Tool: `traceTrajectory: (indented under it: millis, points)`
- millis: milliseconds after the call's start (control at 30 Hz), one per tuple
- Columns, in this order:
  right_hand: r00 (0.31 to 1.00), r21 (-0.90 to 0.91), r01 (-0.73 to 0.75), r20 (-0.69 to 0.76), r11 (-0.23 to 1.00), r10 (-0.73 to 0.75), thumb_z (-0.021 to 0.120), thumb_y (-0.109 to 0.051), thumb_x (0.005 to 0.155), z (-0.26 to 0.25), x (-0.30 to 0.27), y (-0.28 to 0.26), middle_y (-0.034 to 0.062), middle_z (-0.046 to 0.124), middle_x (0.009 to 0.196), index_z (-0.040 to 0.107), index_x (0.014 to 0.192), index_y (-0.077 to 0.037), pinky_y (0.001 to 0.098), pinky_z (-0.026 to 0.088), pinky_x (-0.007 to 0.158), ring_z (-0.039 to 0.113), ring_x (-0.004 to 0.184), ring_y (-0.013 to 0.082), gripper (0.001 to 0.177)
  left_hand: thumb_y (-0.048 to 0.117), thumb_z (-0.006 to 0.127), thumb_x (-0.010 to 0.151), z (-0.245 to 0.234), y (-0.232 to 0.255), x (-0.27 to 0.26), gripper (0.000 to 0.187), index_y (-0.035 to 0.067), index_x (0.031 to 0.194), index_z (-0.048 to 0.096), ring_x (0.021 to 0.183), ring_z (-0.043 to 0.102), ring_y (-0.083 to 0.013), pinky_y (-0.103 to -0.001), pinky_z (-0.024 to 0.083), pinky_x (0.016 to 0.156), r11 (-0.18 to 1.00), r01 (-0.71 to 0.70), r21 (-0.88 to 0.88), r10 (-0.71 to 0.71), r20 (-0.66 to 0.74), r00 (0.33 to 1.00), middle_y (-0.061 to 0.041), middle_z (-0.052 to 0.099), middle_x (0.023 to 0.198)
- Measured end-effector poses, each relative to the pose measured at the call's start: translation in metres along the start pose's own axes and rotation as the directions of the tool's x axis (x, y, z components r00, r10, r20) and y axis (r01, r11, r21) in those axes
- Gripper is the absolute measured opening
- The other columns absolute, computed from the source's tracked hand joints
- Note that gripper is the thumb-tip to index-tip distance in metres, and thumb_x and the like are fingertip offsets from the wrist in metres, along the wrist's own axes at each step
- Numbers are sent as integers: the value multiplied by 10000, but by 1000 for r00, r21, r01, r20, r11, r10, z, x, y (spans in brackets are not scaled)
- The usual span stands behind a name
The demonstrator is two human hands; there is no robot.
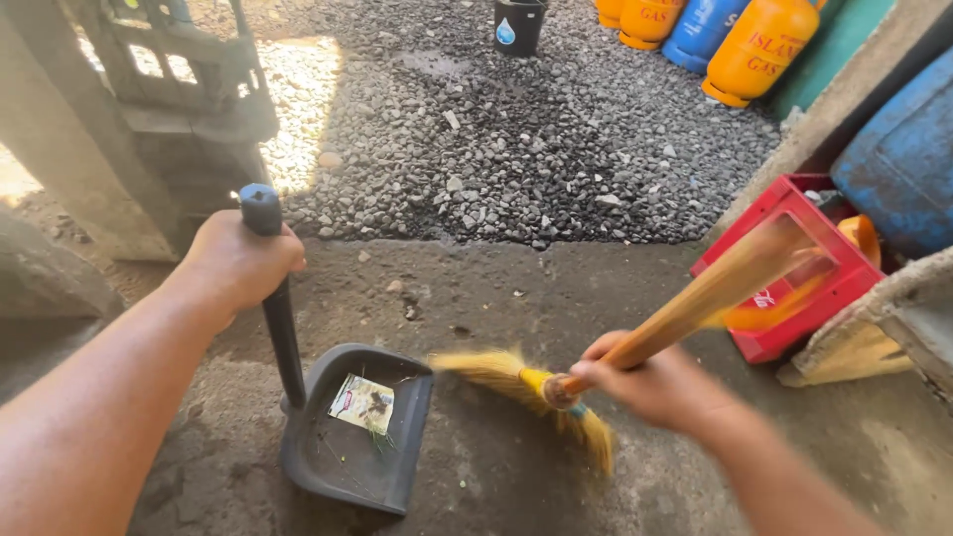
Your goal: Sweeping dirt into a dustpan and organizing plastic bottles in an outdoor storage area.
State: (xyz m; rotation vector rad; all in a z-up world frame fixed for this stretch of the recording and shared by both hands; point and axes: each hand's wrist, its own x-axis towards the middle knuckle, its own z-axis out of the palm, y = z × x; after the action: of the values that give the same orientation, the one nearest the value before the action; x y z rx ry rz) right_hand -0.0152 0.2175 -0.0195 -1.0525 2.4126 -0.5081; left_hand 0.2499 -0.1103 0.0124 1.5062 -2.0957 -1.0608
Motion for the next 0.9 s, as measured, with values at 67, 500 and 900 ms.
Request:
traceTrajectory:
  millis: [67,500,900]
  points:
    - [997,74,-79,-6,994,79,751,-409,879,-36,-6,-13,65,735,789,816,1015,-113,345,572,724,696,776,180,333,188,693,869,2,3,-1,176,33,913,765,774,687,-245,-404,537,730,999,-8,45,7,8,1000,-132,735,848]
    - [905,-45,-66,-424,997,41,731,-427,894,-11,118,84,66,748,983,784,1111,-131,366,528,828,679,928,182,372,200,579,889,33,14,-7,257,61,1007,759,998,700,-415,-459,541,873,964,-170,204,191,-90,977,-254,738,1011]
    - [997,-186,65,61,980,-54,714,-528,898,14,51,7,-13,760,927,800,1069,-216,326,561,806,724,868,129,366,181,585,903,29,-6,-11,220,30,932,742,918,709,-368,-427,552,818,953,-190,235,225,-135,965,-233,740,920]
